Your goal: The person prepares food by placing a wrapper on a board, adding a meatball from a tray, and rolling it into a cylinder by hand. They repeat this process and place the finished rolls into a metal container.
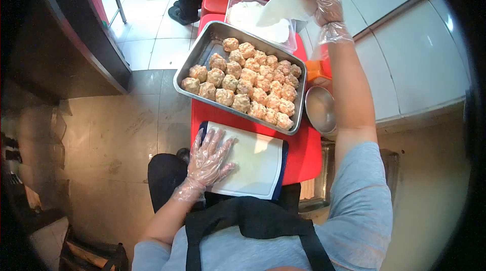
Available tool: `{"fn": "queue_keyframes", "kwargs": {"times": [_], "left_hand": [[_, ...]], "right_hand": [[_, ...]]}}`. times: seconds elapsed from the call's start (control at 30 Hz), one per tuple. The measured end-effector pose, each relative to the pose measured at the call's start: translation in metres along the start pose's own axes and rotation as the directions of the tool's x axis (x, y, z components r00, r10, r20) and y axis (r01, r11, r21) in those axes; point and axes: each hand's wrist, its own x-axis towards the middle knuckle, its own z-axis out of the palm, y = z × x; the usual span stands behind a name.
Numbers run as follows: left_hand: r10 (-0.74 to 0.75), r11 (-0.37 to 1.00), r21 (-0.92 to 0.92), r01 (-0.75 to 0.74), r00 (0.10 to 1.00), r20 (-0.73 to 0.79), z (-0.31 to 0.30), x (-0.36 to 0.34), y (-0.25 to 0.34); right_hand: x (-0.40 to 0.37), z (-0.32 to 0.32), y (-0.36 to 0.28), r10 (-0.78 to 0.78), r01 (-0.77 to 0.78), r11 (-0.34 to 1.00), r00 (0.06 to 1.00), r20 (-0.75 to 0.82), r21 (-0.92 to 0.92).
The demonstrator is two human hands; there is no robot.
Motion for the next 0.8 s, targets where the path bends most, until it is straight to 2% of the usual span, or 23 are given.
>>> {"fn": "queue_keyframes", "kwargs": {"times": [0.1,0.17,0.23,0.3,0.33,0.37,0.4,0.43,0.47,0.5,0.6,0.67,0.73,0.77,0.8], "left_hand": [[0.014,1.0,0.01,-0.014,1.0,-0.014,-0.003,-0.003,0.003],[0.021,1.0,0.014,-0.02,0.999,-0.037,0.009,-0.008,-0.001],[0.014,0.982,-0.188,-0.032,0.996,-0.092,0.011,-0.013,-0.006],[0.008,0.895,-0.44,-0.076,0.988,-0.155,0.004,-0.005,-0.013],[-0.095,0.836,-0.548,-0.033,0.975,-0.203,0.001,-0.004,-0.014],[-0.202,0.761,-0.649,0.001,0.951,-0.235,-0.006,-0.003,-0.01],[-0.338,0.395,-0.914,0.091,0.94,-0.052,-0.013,-0.004,-0.003],[-0.349,0.235,-0.971,0.046,0.936,-0.04,-0.016,-0.005,0.001],[-0.327,0.165,-0.986,0.01,0.944,-0.045,-0.019,-0.004,0.007],[-0.305,0.093,-0.995,-0.026,0.951,-0.053,-0.021,-0.004,0.014],[-0.145,-0.247,-0.959,0.137,0.974,0.177,-0.044,-0.01,0.03],[-0.187,-0.126,-0.99,0.056,0.979,0.08,-0.052,-0.002,0.034],[-0.229,-0.06,-0.994,0.094,0.968,0.106,-0.065,-0.001,0.033],[-0.228,-0.101,-0.995,-0.008,0.974,0.015,-0.075,-0.003,0.039],[-0.264,-0.035,-0.999,-0.004,0.965,0.005,-0.07,0.0,0.03]], "right_hand": [[-0.054,0.016,-0.068,-0.035,0.108,0.975,0.939,0.343,-0.194],[-0.091,0.025,-0.097,0.062,0.055,0.976,0.861,0.505,-0.212],[-0.128,0.027,-0.118,0.192,0.033,0.951,0.718,0.67,-0.308],[-0.19,0.046,-0.14,0.254,-0.032,0.943,0.714,0.653,-0.331],[-0.215,0.052,-0.15,0.279,-0.142,0.958,0.652,0.705,-0.249],[-0.239,0.056,-0.161,0.277,-0.11,0.956,0.646,0.711,-0.272],[-0.261,0.06,-0.171,0.276,-0.08,0.952,0.641,0.716,-0.295],[-0.277,0.061,-0.177,0.275,-0.051,0.947,0.636,0.721,-0.317],[-0.289,0.056,-0.177,0.208,0.038,0.954,0.63,0.748,-0.297],[-0.301,0.053,-0.182,0.192,0.062,0.95,0.661,0.726,-0.307],[-0.332,0.038,-0.194,0.132,0.097,0.948,0.748,0.65,-0.304],[-0.346,0.021,-0.18,0.118,-0.009,0.98,0.829,0.547,-0.198],[-0.362,0.003,-0.152,0.131,-0.09,0.989,0.891,0.436,-0.113],[-0.37,-0.007,-0.131,0.142,-0.119,0.989,0.914,0.38,-0.083],[-0.379,-0.017,-0.108,0.156,-0.148,0.988,0.934,0.322,-0.05]]}}
